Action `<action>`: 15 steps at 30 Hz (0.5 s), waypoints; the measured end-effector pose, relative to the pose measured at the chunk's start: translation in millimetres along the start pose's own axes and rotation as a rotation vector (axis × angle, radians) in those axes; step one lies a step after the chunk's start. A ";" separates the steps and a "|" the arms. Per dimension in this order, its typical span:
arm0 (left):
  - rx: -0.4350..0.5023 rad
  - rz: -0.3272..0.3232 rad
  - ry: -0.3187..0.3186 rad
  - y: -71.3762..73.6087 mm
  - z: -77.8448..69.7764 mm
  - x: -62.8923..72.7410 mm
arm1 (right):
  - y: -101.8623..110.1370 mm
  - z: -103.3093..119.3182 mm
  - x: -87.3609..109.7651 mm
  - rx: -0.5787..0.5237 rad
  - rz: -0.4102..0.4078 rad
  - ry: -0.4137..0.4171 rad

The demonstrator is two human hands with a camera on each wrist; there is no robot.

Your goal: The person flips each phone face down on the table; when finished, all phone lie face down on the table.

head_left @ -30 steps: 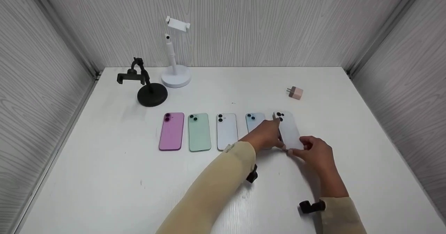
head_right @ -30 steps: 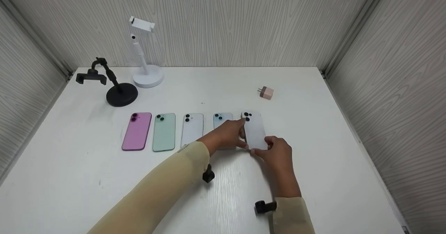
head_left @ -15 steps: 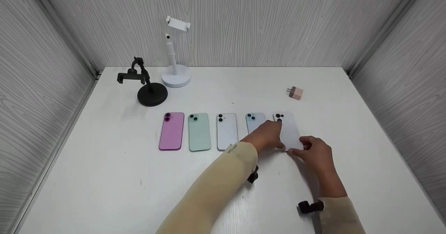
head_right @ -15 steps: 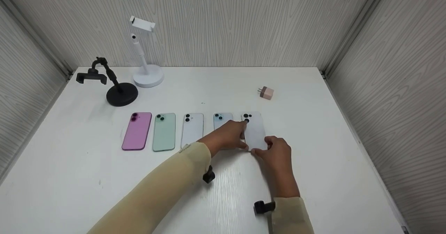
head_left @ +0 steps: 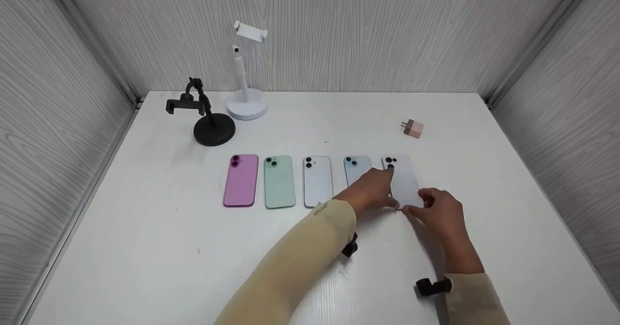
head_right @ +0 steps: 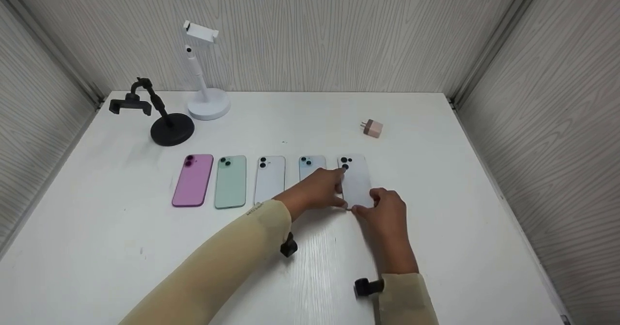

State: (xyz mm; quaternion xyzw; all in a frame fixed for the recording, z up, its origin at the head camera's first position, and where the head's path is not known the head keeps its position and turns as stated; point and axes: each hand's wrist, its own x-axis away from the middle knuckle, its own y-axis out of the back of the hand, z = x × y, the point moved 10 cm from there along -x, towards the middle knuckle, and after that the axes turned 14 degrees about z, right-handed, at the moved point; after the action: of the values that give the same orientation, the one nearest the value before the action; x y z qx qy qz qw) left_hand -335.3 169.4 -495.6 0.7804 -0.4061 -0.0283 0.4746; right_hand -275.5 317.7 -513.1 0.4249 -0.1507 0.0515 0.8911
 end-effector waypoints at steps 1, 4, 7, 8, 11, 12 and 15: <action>-0.008 -0.008 -0.008 0.3 -0.1 2.1 | 0.7 1.3 0.2 0.009 -0.007 0.005; -0.044 -0.052 -0.027 3.2 2.4 10.5 | 3.6 8.1 1.8 0.024 -0.043 0.029; -0.075 -0.122 -0.018 11.6 11.4 22.3 | 7.8 21.3 3.6 0.058 -0.098 0.080; -0.082 -0.150 -0.007 15.7 16.1 26.5 | 9.3 26.9 3.7 0.071 -0.116 0.102; -0.100 -0.228 0.043 30.9 34.2 41.1 | 13.8 44.8 2.5 0.136 -0.165 0.166; -0.107 -0.251 0.065 36.9 41.3 46.6 | 15.3 50.3 1.5 0.158 -0.176 0.185; -0.135 -0.320 0.123 57.1 63.9 64.3 | 19.7 64.1 -3.1 0.225 -0.185 0.218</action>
State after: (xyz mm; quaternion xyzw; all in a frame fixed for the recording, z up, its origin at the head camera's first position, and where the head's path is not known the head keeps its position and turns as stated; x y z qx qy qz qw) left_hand -354.4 68.4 -465.0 0.8018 -0.2442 -0.0829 0.5391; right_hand -297.2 280.8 -461.4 0.5258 -0.0067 0.0316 0.8500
